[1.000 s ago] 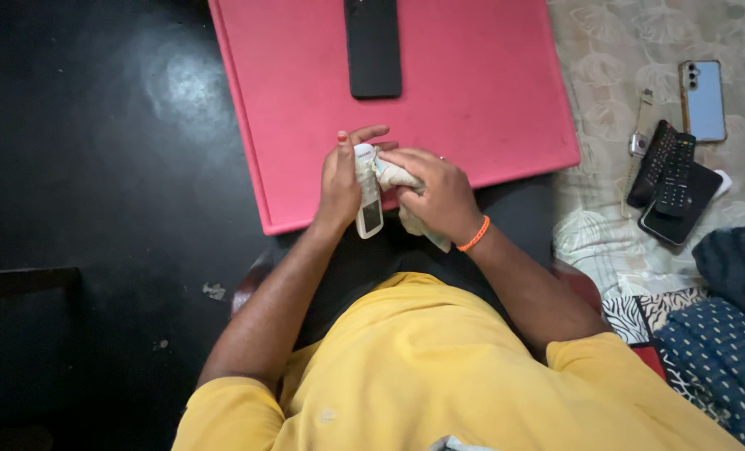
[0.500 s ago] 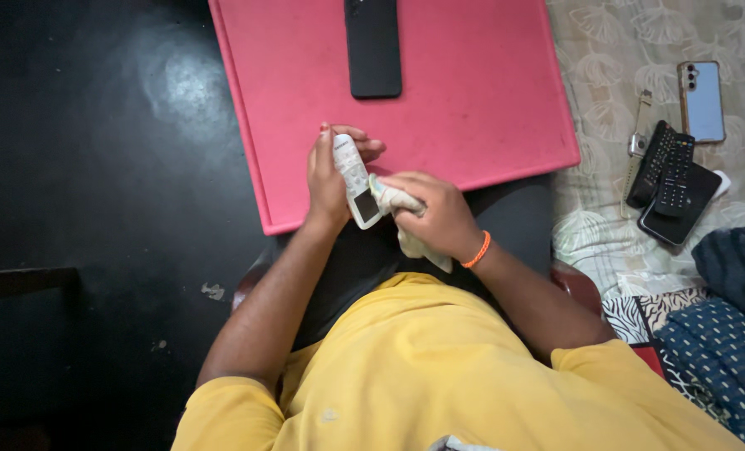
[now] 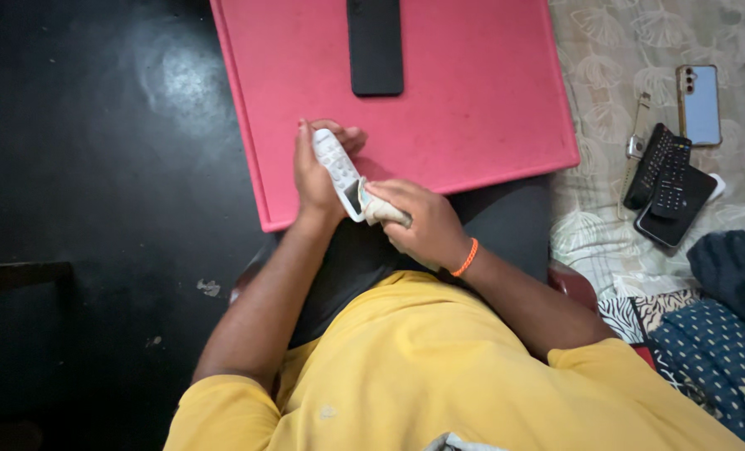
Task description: The person wipes a pink tray, a smartwatch, a remote control, and two smartphones using a cloth. The person handles each item one at a time, wiping the surfaces and placing them back on the tray.
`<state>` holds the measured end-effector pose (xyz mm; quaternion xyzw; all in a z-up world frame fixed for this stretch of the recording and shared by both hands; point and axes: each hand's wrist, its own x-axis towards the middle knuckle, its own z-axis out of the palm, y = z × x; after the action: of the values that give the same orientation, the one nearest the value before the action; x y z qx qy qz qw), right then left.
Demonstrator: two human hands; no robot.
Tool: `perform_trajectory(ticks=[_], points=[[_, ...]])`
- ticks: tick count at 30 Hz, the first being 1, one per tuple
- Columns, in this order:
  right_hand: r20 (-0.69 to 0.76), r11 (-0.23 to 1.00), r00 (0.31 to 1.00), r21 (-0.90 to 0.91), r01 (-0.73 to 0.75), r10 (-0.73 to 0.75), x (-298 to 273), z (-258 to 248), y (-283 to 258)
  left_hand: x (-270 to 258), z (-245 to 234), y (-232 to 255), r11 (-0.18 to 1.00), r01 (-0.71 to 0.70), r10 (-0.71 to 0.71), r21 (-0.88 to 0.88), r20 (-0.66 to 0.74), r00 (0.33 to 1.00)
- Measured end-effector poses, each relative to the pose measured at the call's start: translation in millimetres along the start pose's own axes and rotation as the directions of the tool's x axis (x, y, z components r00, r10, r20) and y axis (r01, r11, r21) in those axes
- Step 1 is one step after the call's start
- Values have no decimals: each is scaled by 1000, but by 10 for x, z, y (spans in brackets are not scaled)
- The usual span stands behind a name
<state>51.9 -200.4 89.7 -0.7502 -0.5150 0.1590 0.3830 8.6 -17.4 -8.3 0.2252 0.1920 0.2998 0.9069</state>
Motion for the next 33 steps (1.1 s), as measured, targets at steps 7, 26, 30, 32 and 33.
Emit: perform_trajectory(ticks=[7,26,30,32,33], points=[[20,1000,1000,19,8,-8,-193,-18,-80,-3,8,40,999,-37,37,12,-24,999],[41,916,965,-305,259,-259,8,88,-298,28,-10,-13,985,-115,111,131,35,993],[56,904,955,-310,295,-293,-29,91,-239,2,-9,-16,984,-82,83,157,-4,997],[75,903,952,-303,305,-297,-77,70,-192,7,1,-16,990,-70,73,125,-13,997],[92,909,952,-282,307,-293,-105,65,-163,12,1,-28,992,-63,65,107,-18,998]])
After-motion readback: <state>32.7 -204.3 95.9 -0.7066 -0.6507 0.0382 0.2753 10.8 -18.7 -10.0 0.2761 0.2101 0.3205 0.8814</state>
